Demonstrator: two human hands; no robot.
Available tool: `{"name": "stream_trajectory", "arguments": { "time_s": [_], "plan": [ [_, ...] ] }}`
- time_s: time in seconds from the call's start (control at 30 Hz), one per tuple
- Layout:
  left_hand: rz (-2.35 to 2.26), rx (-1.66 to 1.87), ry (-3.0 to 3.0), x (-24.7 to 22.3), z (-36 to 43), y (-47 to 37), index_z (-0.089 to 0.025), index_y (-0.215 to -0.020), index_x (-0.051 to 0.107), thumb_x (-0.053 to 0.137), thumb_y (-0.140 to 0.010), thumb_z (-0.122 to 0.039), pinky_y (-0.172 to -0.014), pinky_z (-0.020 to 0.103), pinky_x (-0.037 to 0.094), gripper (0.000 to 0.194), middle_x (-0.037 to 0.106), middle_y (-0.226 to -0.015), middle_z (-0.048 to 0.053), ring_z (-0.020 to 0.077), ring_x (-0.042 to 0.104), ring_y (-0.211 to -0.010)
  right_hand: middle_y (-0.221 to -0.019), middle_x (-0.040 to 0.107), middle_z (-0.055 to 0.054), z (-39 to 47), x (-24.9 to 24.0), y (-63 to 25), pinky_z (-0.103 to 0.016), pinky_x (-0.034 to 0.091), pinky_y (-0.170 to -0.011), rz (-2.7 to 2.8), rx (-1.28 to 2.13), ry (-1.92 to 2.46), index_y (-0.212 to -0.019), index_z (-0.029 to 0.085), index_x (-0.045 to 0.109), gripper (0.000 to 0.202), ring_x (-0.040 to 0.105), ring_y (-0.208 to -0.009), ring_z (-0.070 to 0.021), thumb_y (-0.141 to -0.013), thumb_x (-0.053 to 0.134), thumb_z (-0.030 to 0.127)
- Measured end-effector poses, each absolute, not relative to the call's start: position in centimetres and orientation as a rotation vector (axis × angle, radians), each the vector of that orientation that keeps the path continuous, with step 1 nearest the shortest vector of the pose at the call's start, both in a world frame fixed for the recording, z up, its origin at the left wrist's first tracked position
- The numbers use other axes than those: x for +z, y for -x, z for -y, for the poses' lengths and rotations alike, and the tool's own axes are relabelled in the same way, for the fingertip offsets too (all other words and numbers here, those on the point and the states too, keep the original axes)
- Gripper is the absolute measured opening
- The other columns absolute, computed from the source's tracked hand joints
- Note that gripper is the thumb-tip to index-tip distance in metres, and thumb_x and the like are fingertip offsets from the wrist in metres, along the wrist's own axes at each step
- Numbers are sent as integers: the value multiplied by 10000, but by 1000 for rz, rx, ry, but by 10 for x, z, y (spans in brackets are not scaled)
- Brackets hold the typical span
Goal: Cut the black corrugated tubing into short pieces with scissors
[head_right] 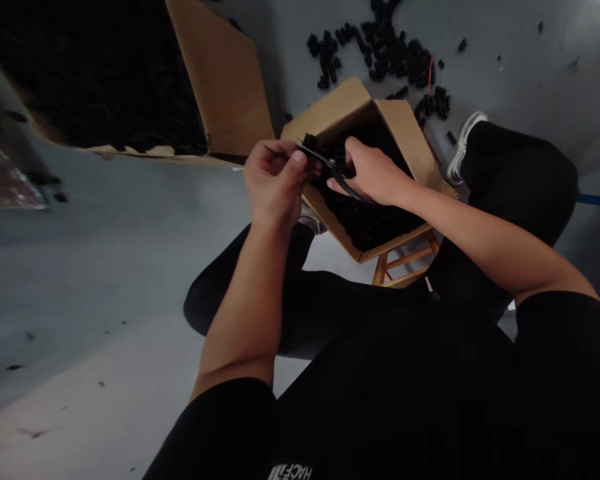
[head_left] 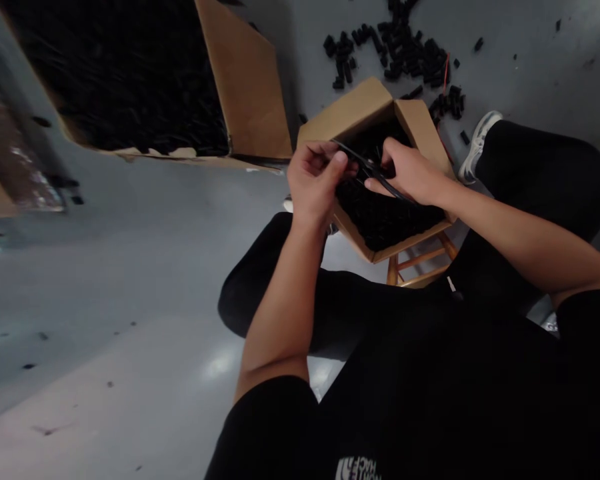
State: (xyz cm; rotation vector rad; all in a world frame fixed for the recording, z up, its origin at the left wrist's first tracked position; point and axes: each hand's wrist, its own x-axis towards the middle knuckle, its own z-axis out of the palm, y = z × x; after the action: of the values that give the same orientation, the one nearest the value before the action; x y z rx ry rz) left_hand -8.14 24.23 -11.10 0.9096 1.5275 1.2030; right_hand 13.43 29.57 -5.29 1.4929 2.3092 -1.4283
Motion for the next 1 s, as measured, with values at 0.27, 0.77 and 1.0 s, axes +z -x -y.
{"name": "stream_trajectory", "arguments": {
  "time_s": [0.27,0.77,1.0],
  "plan": [
    [-1313,1092,-715,-114,-232,99,-268,-933,633,959,-927,-500,-808,271,725,401,732,-857,-23,195,857,-919,-1308,718,-93,-304,-20,-143,-355,567,-877,-2452,-1396,-1320,-1299,258,531,387,743,-1168,-296,-1000,748,370],
    [-1131,1275,-692,-93,-228,90,-272,-876,619,1032,-795,-476,-607,146,558,468,671,-802,-65,67,651,-660,-1073,710,-19,-310,-4,-151,-305,518,-750,-2484,-1456,-1307,-1136,275,542,339,762,-1099,-283,-945,794,396],
    [-1197,1124,-765,-95,-222,99,-276,-900,601,929,-913,-485,-600,224,553,390,643,-785,-52,105,666,-641,-1091,725,-25,-309,-13,-154,-337,491,-757,-2478,-1519,-1259,-1147,281,521,372,752,-1063,-282,-931,810,368]
  ]
}}
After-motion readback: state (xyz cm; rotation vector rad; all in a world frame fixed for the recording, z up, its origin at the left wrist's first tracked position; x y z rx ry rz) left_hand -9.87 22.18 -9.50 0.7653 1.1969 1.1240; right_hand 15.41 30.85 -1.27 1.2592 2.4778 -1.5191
